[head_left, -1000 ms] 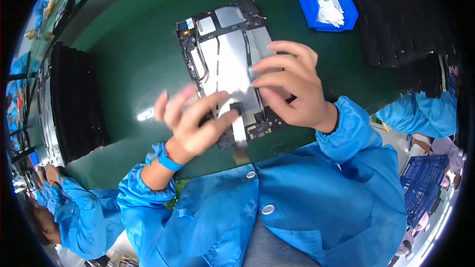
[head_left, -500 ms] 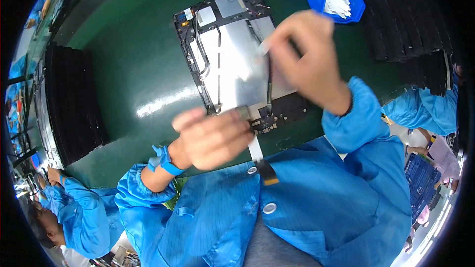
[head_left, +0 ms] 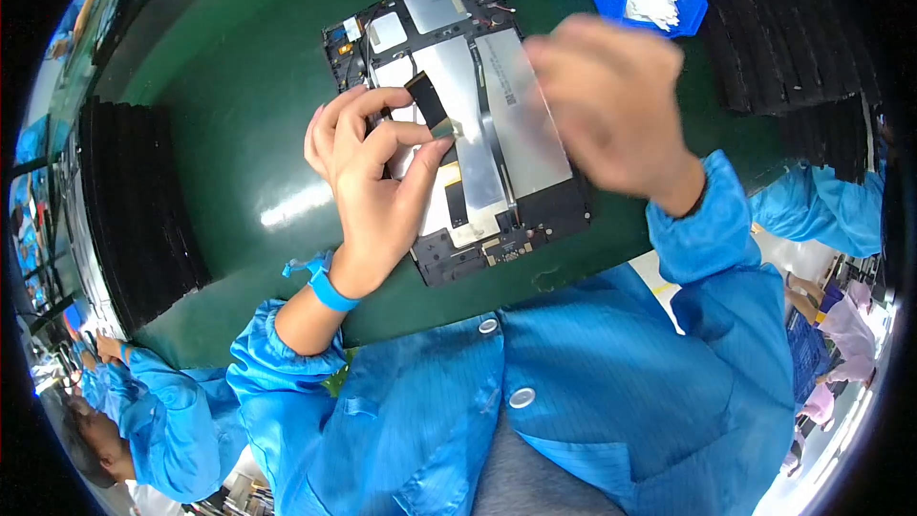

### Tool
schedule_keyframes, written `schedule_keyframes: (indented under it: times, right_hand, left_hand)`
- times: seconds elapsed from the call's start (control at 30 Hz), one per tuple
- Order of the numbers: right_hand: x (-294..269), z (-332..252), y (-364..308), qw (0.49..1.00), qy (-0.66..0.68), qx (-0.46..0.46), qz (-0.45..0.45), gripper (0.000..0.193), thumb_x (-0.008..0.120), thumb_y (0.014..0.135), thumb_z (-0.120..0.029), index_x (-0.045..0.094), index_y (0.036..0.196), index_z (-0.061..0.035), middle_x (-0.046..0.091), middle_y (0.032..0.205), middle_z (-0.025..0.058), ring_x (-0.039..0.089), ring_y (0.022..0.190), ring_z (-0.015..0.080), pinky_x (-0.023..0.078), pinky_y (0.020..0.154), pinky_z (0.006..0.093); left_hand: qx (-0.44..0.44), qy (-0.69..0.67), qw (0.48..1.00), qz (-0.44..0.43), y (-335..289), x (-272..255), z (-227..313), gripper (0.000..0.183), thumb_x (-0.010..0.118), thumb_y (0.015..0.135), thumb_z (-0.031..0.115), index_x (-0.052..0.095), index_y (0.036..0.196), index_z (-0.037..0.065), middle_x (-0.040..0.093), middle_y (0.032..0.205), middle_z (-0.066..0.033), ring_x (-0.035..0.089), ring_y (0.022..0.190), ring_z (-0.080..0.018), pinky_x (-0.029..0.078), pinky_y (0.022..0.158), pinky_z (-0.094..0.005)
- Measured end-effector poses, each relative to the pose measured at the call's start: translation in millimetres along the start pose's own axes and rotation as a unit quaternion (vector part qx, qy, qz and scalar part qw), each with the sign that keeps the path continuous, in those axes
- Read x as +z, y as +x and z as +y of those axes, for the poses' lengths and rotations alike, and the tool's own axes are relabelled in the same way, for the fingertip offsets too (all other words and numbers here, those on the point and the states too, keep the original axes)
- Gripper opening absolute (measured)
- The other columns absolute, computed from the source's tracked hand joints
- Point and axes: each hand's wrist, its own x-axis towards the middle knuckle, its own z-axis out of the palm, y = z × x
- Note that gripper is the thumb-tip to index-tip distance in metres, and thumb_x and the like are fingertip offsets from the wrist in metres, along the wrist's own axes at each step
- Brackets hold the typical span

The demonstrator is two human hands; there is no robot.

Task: The person connects ribbon cables to tablet screens by hand on an assembly line.

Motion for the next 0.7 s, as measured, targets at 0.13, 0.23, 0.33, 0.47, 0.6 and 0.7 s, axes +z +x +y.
schedule_keyframes:
  times: [0.13,0.23,0.33,0.47,0.6,0.7]
  right_hand:
    - [15,-38,-12,0.971,0.175,-0.138,-0.093,0.024,0.063,0.085,-0.026,0.067,0.106,-0.0155,0.062,0.126,-0.0029,0.053,0.123,0.0219,0.037,0.095,0.0409]
    - [13,-46,-13,0.951,0.235,-0.123,-0.157,0.032,0.063,0.085,-0.03,0.066,0.113,-0.0147,0.061,0.126,-0.0018,0.05,0.127,0.0233,0.036,0.099,0.0435]
    - [16,-42,-7,0.952,0.242,-0.074,-0.173,0.038,0.063,0.085,-0.035,0.064,0.117,-0.0142,0.061,0.127,0.0001,0.046,0.131,0.0251,0.034,0.101,0.0472]
    - [24,-31,7,0.978,0.168,0.003,-0.124,0.037,0.063,0.085,-0.033,0.064,0.116,-0.0123,0.061,0.126,0.0034,0.043,0.134,0.0264,0.028,0.105,0.0499]
    - [14,-28,0,0.989,0.123,0.079,-0.022,0.031,0.065,0.083,-0.025,0.064,0.109,-0.0095,0.055,0.129,0.0099,0.041,0.13,0.0295,0.023,0.106,0.0457]
    - [17,-34,-8,0.973,0.147,0.177,-0.007,0.029,0.069,0.078,-0.024,0.063,0.102,-0.0095,0.053,0.124,0.0085,0.041,0.124,0.0327,0.022,0.105,0.0447]
  left_hand:
    - [-0.029,0.021,0.999,-0.001,-2,1,1,0.014,0.08,0.069,0.014,0.068,0.076,0.013,0.062,0.114,-0.0025,0.044,0.122,-0.0307,0.023,0.106,-0.0469]
    - [-0.033,0.029,0.999,-0.011,-1,0,4,0.013,0.079,0.071,0.015,0.068,0.076,0.013,0.062,0.116,-0.0033,0.043,0.124,-0.0315,0.022,0.107,-0.048]
    - [-0.029,0.04,0.998,-0.027,0,0,3,0.014,0.077,0.074,0.015,0.068,0.084,0.012,0.06,0.12,-0.0049,0.041,0.127,-0.0327,0.022,0.108,-0.0482]
    - [-0.048,0.027,0.998,-0.009,1,4,4,0.03,0.071,0.08,0.013,0.064,0.109,0.01,0.055,0.128,-0.0082,0.036,0.13,-0.0351,0.021,0.109,-0.0468]
    - [-0.039,0.02,0.999,0.032,-1,4,1,0.029,0.066,0.086,0.018,0.063,0.113,0.01,0.055,0.127,-0.0078,0.037,0.13,-0.0337,0.019,0.111,-0.0467]
    - [0.007,0.1,0.994,-0.033,0,-5,3,0.019,0.066,0.086,0.021,0.068,0.102,0.011,0.058,0.122,-0.0054,0.04,0.127,-0.0311,0.017,0.111,-0.0487]
